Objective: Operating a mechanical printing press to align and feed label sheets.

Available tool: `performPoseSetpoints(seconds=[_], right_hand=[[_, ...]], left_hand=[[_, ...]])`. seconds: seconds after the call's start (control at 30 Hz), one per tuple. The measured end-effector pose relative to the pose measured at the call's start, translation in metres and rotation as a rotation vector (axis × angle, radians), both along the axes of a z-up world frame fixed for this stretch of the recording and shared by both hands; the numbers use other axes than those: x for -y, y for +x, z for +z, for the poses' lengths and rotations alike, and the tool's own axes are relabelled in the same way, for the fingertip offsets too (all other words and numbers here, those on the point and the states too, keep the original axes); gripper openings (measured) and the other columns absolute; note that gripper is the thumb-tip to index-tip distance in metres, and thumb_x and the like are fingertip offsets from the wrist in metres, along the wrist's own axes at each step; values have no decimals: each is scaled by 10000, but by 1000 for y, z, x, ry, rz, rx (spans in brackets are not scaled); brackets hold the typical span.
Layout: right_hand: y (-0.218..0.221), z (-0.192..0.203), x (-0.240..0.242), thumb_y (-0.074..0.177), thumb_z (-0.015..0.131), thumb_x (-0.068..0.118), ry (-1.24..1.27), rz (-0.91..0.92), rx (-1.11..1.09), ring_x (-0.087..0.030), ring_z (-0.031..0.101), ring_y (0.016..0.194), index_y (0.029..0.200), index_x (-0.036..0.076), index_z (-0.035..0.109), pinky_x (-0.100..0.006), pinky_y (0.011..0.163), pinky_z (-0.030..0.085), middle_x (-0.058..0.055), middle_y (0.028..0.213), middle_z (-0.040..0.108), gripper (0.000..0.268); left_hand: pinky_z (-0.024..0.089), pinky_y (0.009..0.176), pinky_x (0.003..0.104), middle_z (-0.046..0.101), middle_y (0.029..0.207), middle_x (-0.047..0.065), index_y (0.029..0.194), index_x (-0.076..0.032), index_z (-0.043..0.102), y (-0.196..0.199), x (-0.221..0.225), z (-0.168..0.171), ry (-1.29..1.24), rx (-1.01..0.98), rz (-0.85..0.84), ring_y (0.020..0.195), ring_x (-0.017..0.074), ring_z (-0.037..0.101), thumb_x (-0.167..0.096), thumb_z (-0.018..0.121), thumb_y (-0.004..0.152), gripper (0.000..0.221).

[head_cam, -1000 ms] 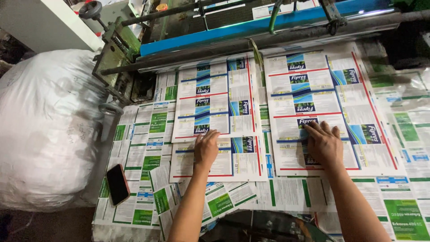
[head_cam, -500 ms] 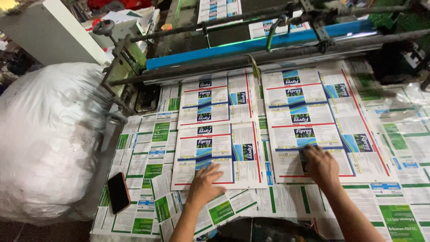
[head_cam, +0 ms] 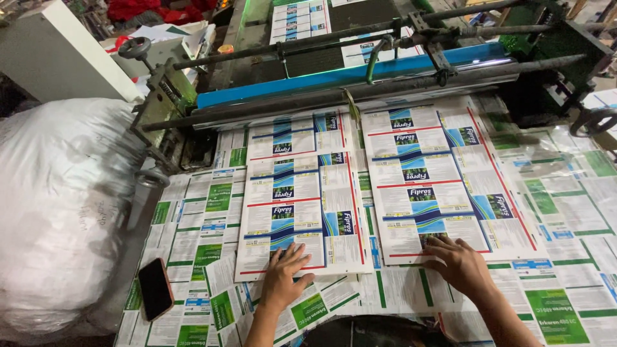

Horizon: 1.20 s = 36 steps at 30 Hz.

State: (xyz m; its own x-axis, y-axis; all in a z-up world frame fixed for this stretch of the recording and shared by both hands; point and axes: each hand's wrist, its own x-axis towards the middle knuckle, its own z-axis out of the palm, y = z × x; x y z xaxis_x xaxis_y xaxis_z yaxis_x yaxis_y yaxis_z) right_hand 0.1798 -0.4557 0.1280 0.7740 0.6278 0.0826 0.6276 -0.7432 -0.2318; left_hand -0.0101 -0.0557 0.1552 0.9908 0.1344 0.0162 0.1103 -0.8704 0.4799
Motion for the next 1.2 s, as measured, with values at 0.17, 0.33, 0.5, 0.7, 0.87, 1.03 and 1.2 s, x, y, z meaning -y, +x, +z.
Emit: performPoseSetpoints(seconds=[0.17, 0.33, 0.5, 0.7, 0.87, 1.03, 1.2], right_hand=[[16, -32, 11, 872, 679, 314, -1, 45, 133, -240, 662, 1228, 1121, 269, 762, -459, 962, 586, 69, 1340, 691, 266], [14, -24, 9, 941, 617, 223, 0, -55, 82, -251, 736, 1009, 1101, 219, 700, -406, 806, 642, 22, 1184, 740, 180], [35, 4, 8, 963, 652, 339, -73, -191, -251, -187, 797, 820, 1051, 248, 652, -354, 714, 668, 25, 943, 775, 126], [7, 86, -3, 881, 707, 198, 339, -43, 457, -289, 739, 783, 969, 166, 685, -450, 964, 605, -50, 840, 752, 96], [-10, -9, 11, 921, 688, 135, 168, -73, 334, -205, 771, 871, 1093, 225, 764, -454, 992, 577, -31, 1066, 797, 209], [-32, -22, 5, 888, 613, 51, 93, -129, 280, -183, 727, 1128, 1137, 286, 756, -478, 1064, 543, 43, 1172, 767, 371], [-20, -14, -8, 851, 562, 31, 117, -160, 274, -201, 662, 1255, 1201, 270, 736, -462, 1091, 529, 58, 1307, 719, 459]], left_hand=[[192, 1215, 527, 637, 1420, 56, 1101, -212, 820, 2, -6, -23, -31, 103, 10, 1458, 293, 424, -414, 643, 968, 300], [320, 1182, 560, 776, 1214, 28, 940, -140, 777, 4, -15, -66, 6, 299, 36, 1336, 287, 606, -357, 632, 978, 263], [360, 1121, 607, 801, 1109, 57, 813, -134, 774, 10, -15, -61, 1, 330, 60, 1253, 309, 645, -270, 739, 896, 163], [363, 1141, 631, 807, 1077, 48, 739, -163, 749, 11, -14, -75, 81, 499, 5, 1192, 276, 701, -144, 800, 854, 127], [378, 1115, 617, 813, 1074, 48, 727, -148, 742, 3, -4, -58, 78, 479, 22, 1184, 274, 704, -154, 794, 845, 129], [371, 1122, 603, 811, 1045, 43, 778, -135, 770, 3, -1, -50, 60, 455, 21, 1156, 262, 713, -202, 809, 826, 91], [364, 1136, 588, 810, 1049, 33, 769, -155, 789, 1, -3, -62, 75, 433, 38, 1157, 236, 709, -240, 823, 833, 112]])
